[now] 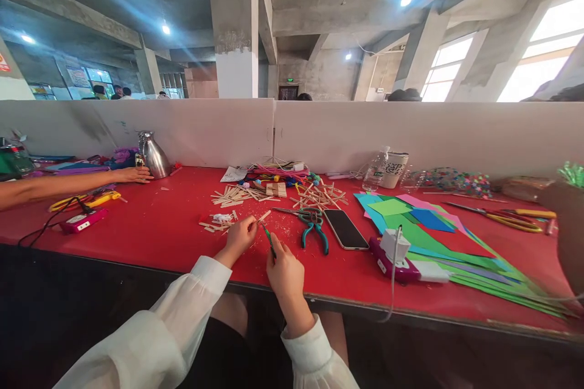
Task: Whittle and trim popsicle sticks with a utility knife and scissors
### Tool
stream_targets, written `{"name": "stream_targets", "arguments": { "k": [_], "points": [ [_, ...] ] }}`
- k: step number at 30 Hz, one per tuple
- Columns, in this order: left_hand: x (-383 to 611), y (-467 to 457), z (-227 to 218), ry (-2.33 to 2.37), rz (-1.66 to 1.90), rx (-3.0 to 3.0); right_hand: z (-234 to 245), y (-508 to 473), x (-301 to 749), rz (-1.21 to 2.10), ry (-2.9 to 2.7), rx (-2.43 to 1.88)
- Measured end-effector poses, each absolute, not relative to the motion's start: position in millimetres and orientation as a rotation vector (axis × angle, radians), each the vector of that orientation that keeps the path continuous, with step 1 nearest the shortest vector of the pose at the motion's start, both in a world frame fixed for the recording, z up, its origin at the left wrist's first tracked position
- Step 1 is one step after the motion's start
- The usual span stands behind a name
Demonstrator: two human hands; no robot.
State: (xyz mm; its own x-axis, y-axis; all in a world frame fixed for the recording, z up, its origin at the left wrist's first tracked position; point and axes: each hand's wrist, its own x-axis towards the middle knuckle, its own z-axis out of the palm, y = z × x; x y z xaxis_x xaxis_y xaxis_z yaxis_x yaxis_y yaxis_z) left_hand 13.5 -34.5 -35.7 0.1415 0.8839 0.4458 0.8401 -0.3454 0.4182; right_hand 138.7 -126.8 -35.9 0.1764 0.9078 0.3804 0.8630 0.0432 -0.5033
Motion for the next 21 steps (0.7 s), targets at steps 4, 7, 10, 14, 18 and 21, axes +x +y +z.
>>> {"name": "stream_targets", "arguments": {
  "k": [4, 7, 10, 14, 18, 21],
  "points": [
    [13.1, -34.4, -35.8, 1.739, 1.001, 2.311, -36.1, -127.6, 139.1, 0.03, -1.688, -1.842],
    [13.3, -35.2, -35.8, 1.721, 1.016, 2.31, -35.2, -128.5, 142.0, -0.007, -1.698, -1.858],
    [14.0, -36.3, -35.5, 1.71, 1.033, 2.308, -34.5, -131.8, 142.9, -0.065, -1.712, -1.878],
    [14.7, -38.5, -34.0, 1.695, 1.047, 2.312, -34.0, -137.8, 140.5, -0.161, -1.742, -1.902],
    [14.9, -40.6, -31.8, 1.681, 1.055, 2.312, -34.1, -140.2, 140.8, -0.215, -1.782, -1.901],
    [15.0, -41.3, -31.0, 1.667, 1.047, 2.311, -35.4, -138.9, 144.6, -0.236, -1.791, -1.903]
  ]
}}
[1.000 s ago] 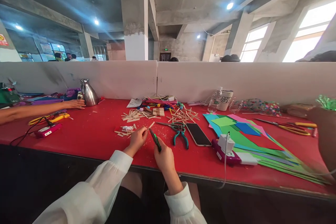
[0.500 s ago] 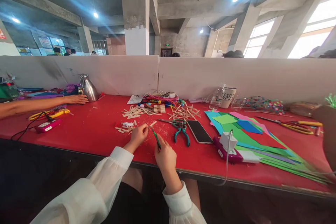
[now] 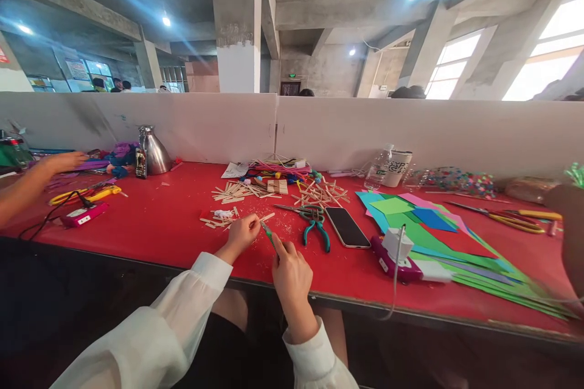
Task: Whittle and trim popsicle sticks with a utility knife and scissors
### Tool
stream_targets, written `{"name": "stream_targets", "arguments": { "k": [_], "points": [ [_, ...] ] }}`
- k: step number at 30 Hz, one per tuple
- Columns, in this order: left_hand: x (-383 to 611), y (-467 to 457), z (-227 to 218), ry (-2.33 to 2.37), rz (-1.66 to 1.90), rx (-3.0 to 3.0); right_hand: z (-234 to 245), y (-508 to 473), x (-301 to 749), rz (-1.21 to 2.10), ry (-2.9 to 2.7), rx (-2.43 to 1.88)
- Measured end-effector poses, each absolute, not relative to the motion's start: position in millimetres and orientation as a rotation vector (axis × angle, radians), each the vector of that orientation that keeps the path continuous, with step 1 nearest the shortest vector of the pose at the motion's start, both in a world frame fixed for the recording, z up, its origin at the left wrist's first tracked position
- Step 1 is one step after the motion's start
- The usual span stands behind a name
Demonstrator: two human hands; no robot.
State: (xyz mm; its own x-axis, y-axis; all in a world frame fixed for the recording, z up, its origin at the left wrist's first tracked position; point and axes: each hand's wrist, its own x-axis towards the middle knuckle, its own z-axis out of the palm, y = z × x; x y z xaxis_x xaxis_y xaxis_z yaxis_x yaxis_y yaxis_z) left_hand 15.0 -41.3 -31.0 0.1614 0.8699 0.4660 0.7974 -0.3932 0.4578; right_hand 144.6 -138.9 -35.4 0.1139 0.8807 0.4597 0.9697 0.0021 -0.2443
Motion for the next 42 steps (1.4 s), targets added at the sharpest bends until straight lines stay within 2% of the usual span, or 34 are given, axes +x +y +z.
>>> {"name": "stream_targets", "arguments": {
  "k": [30, 42],
  "points": [
    [3.3, -28.8, -29.5, 1.48, 1.179, 2.219, -43.2, -113.0, 170.2, -0.244, -1.826, -1.611],
    [-7.7, -31.5, -34.1, 1.433, 1.18, 2.154, -42.2, -108.4, 168.5, -0.004, -1.684, -1.634]
  ]
}}
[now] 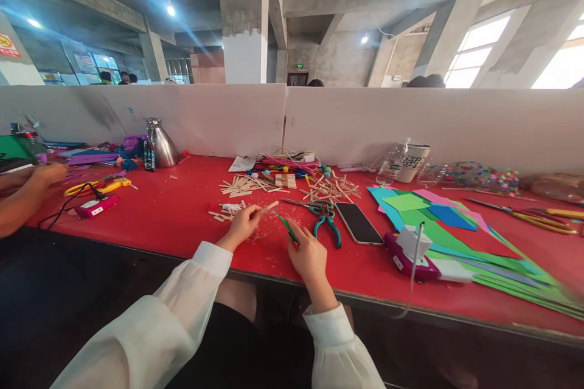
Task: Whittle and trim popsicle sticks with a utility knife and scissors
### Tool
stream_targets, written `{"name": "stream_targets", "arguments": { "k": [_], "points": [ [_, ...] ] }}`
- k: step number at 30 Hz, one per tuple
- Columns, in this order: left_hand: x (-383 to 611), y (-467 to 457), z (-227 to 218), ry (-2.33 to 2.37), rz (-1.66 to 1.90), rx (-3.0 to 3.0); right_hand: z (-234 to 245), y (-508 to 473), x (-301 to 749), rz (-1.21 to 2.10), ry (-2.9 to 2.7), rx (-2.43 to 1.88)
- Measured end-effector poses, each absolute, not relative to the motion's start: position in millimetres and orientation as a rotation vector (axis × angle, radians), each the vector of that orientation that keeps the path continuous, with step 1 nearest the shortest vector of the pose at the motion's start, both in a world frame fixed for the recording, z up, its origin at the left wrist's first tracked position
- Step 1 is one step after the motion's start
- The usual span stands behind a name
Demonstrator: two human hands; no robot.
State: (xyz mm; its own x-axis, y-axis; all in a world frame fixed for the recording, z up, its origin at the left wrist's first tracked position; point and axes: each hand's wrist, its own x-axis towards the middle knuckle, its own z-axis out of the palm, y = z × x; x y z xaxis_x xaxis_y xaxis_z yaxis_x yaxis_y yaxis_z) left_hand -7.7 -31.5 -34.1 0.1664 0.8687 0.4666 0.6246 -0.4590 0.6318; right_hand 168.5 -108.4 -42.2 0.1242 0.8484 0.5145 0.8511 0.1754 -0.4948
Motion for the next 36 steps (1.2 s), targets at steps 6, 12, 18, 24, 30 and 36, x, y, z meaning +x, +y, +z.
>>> {"name": "stream_targets", "arguments": {
  "k": [6, 12, 18, 24, 30, 36],
  "points": [
    [-8.9, -30.7, -32.9, 1.364, 1.232, 2.162, -41.8, -106.0, 174.4, 0.234, -1.672, -1.479],
    [-8.6, -26.5, -33.7, 1.314, 1.229, 2.15, -42.0, -108.5, 169.2, 0.323, -1.639, -1.388],
    [-8.0, -25.8, -33.0, 1.283, 1.222, 2.124, -38.0, -115.1, 162.9, 0.294, -1.596, -1.498],
    [-6.6, -28.3, -31.4, 1.268, 1.238, 2.136, -32.6, -117.8, 159.7, 0.214, -1.628, -1.553],
    [-6.4, -30.7, -29.4, 1.251, 1.244, 2.174, -32.3, -117.3, 157.9, 0.183, -1.647, -1.583],
    [-4.9, -31.6, -31.1, 1.304, 1.27, 2.157, -35.0, -116.7, 155.5, 0.213, -1.648, -1.58]
  ]
}}
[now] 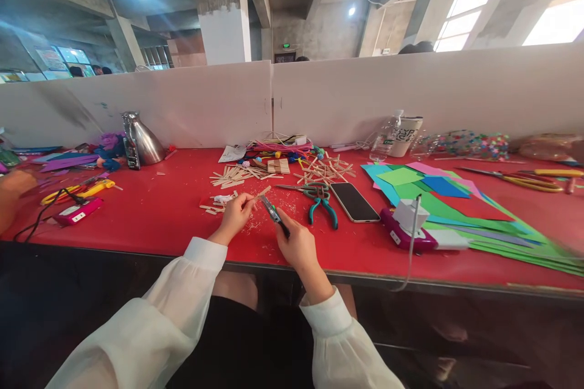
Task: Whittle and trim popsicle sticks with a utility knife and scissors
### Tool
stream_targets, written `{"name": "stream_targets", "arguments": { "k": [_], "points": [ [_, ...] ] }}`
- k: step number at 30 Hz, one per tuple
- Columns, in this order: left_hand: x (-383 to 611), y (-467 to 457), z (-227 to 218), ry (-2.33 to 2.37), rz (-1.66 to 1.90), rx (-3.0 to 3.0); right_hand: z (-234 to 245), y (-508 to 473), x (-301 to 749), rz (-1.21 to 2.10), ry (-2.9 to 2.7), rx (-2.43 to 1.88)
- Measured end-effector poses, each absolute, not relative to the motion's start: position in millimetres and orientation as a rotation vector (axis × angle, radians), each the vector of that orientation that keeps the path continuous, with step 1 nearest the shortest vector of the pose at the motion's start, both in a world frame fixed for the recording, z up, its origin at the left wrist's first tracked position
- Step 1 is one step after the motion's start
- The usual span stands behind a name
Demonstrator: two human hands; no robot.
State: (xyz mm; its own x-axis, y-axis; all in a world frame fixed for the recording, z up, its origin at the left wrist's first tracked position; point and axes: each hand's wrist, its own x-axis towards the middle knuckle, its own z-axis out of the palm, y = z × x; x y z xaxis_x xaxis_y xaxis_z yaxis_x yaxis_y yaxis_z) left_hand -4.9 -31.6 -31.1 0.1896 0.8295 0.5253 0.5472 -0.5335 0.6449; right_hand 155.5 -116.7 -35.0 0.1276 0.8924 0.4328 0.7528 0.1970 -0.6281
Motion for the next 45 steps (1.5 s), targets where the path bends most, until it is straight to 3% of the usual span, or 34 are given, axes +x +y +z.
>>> {"name": "stream_targets", "arguments": {
  "k": [21, 45],
  "points": [
    [1.5, -27.6, -36.6, 1.336, 1.281, 2.111, -44.8, -106.3, 150.7, 0.603, -1.451, -1.338],
    [-2.5, -29.5, -33.3, 1.411, 1.296, 2.144, -35.2, -120.9, 142.9, 0.052, -1.634, -1.719]
  ]
}}
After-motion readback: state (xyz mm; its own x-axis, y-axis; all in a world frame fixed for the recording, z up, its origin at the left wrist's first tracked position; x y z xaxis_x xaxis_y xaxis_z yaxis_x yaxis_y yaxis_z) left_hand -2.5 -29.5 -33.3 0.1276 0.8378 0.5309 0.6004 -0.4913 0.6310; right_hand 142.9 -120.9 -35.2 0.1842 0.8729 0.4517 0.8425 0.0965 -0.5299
